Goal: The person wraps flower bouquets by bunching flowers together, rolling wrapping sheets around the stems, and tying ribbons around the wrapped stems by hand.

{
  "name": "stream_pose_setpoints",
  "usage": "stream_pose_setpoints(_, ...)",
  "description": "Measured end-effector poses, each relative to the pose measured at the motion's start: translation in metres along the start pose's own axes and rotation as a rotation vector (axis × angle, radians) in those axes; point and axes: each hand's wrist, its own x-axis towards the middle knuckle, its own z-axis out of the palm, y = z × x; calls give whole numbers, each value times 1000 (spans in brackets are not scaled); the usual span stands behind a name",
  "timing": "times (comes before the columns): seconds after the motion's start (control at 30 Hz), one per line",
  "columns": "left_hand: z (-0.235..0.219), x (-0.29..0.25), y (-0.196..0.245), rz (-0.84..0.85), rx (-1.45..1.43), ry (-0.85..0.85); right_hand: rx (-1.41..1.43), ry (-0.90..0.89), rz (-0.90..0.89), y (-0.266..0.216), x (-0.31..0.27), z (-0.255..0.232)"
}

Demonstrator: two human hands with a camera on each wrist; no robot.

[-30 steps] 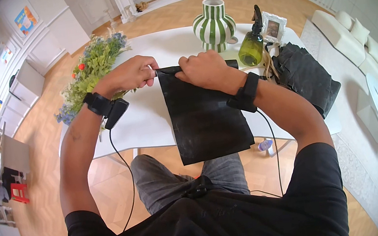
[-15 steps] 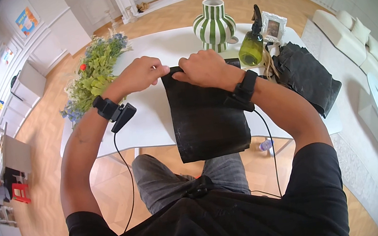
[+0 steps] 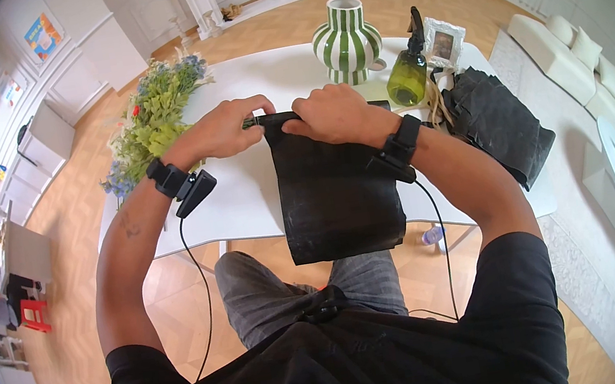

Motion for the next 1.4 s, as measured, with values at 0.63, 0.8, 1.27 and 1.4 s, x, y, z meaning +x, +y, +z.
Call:
stream_pose_setpoints(0.63, 5, -2, 10, 66, 282, 78, -134, 147, -61, 0, 9, 12)
stream_pose_setpoints(0.8, 35, -6, 8, 114, 412, 406, -86, 172, -68, 4, 7, 10)
stream_pose_setpoints(1.27, -2, -10, -1, 129, -7, 191, -190, 356, -146, 36, -12, 3)
stream_pose_setpoints(1.4, -13, -3, -6, 106, -148, -10, -249, 398, -162, 35, -12, 5)
